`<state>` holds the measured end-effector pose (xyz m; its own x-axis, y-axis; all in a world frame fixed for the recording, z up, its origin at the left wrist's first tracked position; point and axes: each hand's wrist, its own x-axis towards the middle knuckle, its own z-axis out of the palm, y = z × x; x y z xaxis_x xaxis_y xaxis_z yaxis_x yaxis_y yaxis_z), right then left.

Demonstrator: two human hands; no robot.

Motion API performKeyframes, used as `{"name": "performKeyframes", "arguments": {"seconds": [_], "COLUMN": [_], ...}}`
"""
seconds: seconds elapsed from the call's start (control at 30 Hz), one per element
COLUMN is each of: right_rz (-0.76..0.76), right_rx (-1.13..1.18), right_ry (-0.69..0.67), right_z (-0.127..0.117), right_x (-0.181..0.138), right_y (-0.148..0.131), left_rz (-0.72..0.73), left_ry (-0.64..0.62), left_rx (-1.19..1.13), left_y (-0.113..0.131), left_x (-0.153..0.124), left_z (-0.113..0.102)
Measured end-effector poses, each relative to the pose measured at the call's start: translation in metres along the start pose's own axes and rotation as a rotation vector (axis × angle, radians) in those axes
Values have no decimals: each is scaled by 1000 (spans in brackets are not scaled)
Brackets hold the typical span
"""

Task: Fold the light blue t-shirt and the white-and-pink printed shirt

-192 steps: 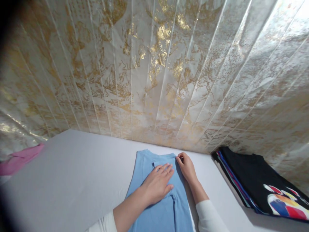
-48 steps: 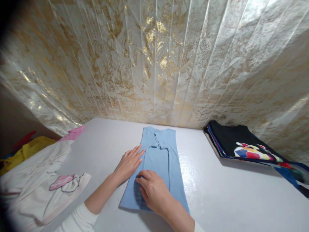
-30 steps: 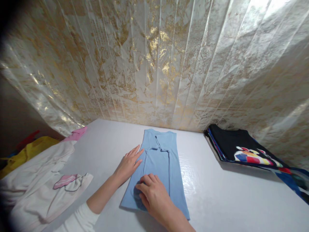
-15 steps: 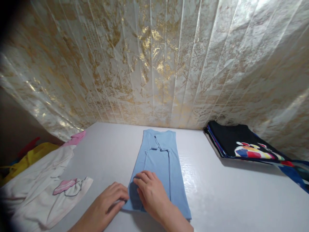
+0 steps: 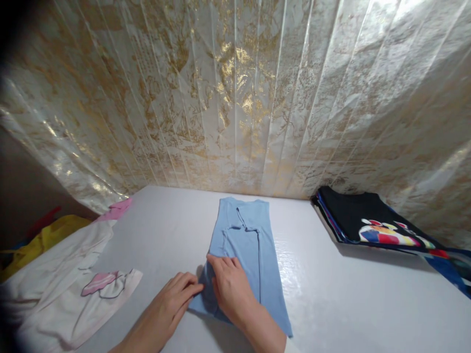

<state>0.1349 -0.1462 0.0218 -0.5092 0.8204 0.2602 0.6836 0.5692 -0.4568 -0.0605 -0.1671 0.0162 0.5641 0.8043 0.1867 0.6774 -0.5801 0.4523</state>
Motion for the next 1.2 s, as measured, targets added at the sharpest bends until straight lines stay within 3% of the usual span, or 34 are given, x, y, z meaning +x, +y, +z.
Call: {"name": "performKeyframes", "arguments": {"seconds": [0.23,0.47,0.73,0.93,1.07,1.2], "right_rz": [-8,-28,-9,-35,-81,89], "right_rx": [65,120,142,286,303,126], "right_ry": [-9,26,37,104,-84,-52], "right_z": [6,6,10,-9,-21,-28], "right_x": [-3,-3,-1,-8,0,17], "right_y": [1,8,11,12,16,37], "left_rz": [-9,90,162,223,226,253], "left_ry": [57,7,61,66,46,40], "left_rx": [7,-7,94,127,190,192], "left_y": [1,0,-1,5,8,7], "left_x": [-1,-14,2,-2,-9,-10], "left_z": [-3,-7,-7,-7,-9,-11]}}
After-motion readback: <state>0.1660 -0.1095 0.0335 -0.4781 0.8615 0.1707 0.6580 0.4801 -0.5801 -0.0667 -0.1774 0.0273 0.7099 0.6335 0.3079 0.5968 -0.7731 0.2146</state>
